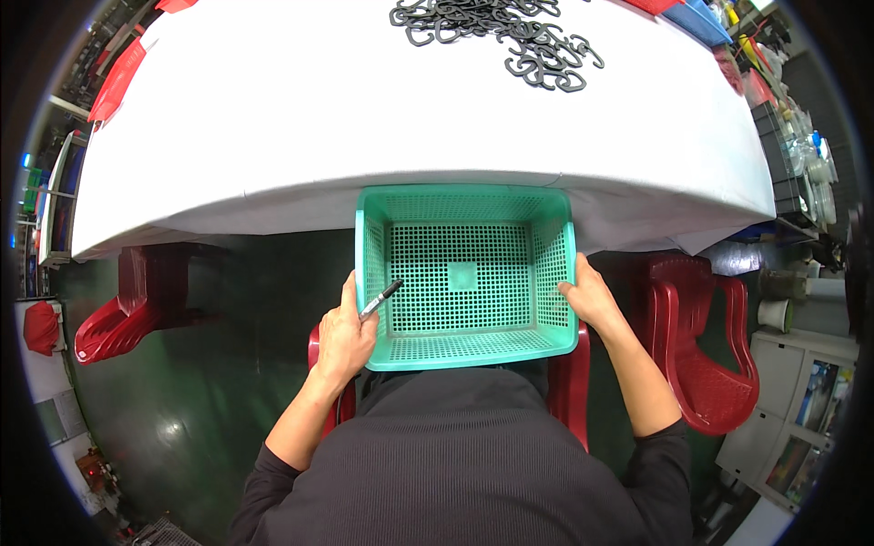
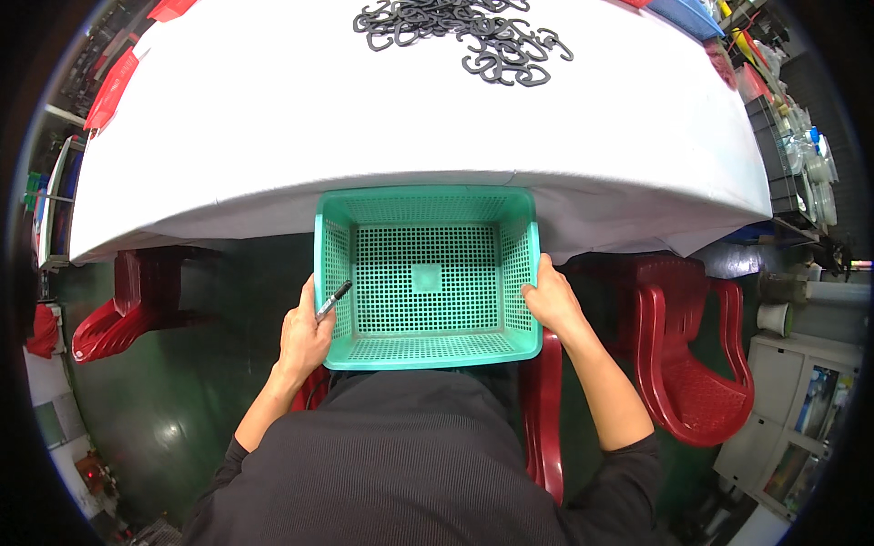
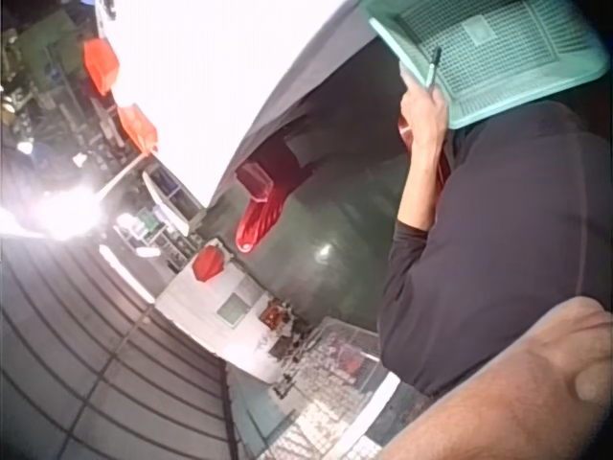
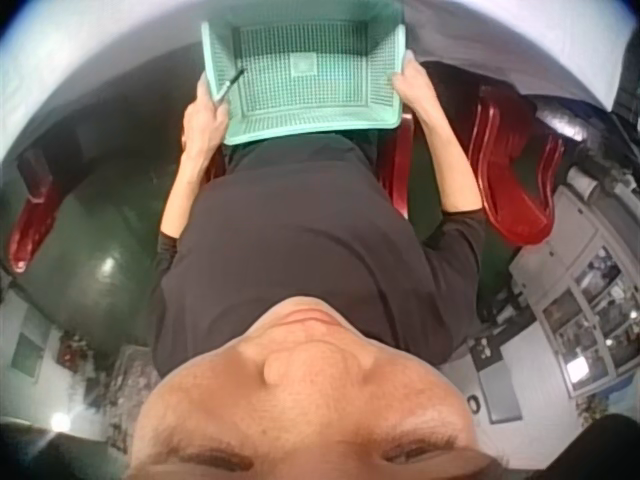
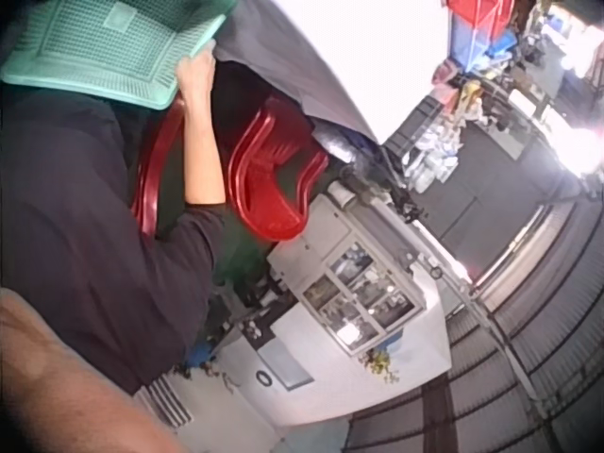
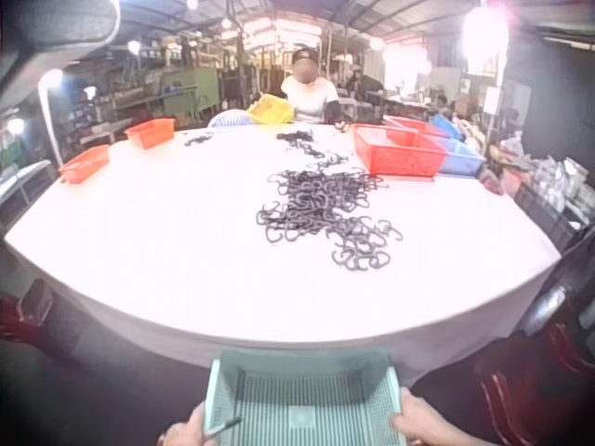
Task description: The person sorts small black plastic hooks on a white table, picking them up one by one, inspecting them, and placing them into red and green baskets. The person also moves a red chair and uses a marker to mark some hooks before continuing to sort them.
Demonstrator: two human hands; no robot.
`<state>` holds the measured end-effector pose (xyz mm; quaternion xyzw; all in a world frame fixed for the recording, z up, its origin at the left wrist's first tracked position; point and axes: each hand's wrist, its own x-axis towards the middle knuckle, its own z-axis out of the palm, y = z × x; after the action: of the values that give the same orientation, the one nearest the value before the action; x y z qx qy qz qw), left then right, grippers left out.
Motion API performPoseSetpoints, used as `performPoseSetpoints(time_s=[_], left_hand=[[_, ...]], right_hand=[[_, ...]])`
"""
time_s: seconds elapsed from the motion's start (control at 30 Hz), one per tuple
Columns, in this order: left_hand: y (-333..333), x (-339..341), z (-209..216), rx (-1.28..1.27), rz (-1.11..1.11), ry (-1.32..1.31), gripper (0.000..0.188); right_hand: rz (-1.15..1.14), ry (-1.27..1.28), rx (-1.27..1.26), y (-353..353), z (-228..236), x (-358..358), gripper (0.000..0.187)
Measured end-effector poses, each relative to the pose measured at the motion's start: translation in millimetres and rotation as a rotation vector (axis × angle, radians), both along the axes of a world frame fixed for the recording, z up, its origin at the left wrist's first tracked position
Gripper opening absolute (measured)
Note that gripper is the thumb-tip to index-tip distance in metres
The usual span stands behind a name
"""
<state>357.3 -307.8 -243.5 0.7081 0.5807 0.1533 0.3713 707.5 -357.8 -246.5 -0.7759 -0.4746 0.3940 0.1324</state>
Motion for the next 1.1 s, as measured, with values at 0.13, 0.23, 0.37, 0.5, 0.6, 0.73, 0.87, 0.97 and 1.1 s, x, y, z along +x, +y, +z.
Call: performPoseSetpoints(time_s=[0.13,0.23,0.37,0.5,0.6,0.73,0.87,0.97,1.1], left_hand=[[2,-4,0,-0.026,0.012,0.052,0.057],[5,-5,2,-0.065,0.002,0.160,0.057],[9,-3,3,-0.090,-0.016,0.149,0.056],[5,-2,-5,-0.106,0.032,0.112,0.051],[3,4,-4,-0.107,0.060,0.120,0.052],[6,4,-3,-0.068,0.028,0.170,0.050],[17,2,-2,-0.131,0.016,0.200,0.047],[30,5,-2,-0.172,0.083,0.124,0.046],[29,-3,-23,0.007,0.079,0.069,0.048]], right_hand=[[0.001,-0.067,-0.002,-3,12,-9,0.030],[0.030,-0.053,-0.024,1,13,-7,0.029],[0.050,0.000,-0.077,6,2,1,0.029],[0.028,0.026,-0.064,7,-6,3,0.031],[0.006,0.011,-0.074,9,-10,0,0.031],[0.036,-0.037,-0.094,9,-14,1,0.032],[0.100,-0.062,-0.102,14,-18,7,0.033],[0.056,0.004,-0.026,23,-15,3,0.034],[0.025,-0.047,0.017,19,-14,-7,0.038]])
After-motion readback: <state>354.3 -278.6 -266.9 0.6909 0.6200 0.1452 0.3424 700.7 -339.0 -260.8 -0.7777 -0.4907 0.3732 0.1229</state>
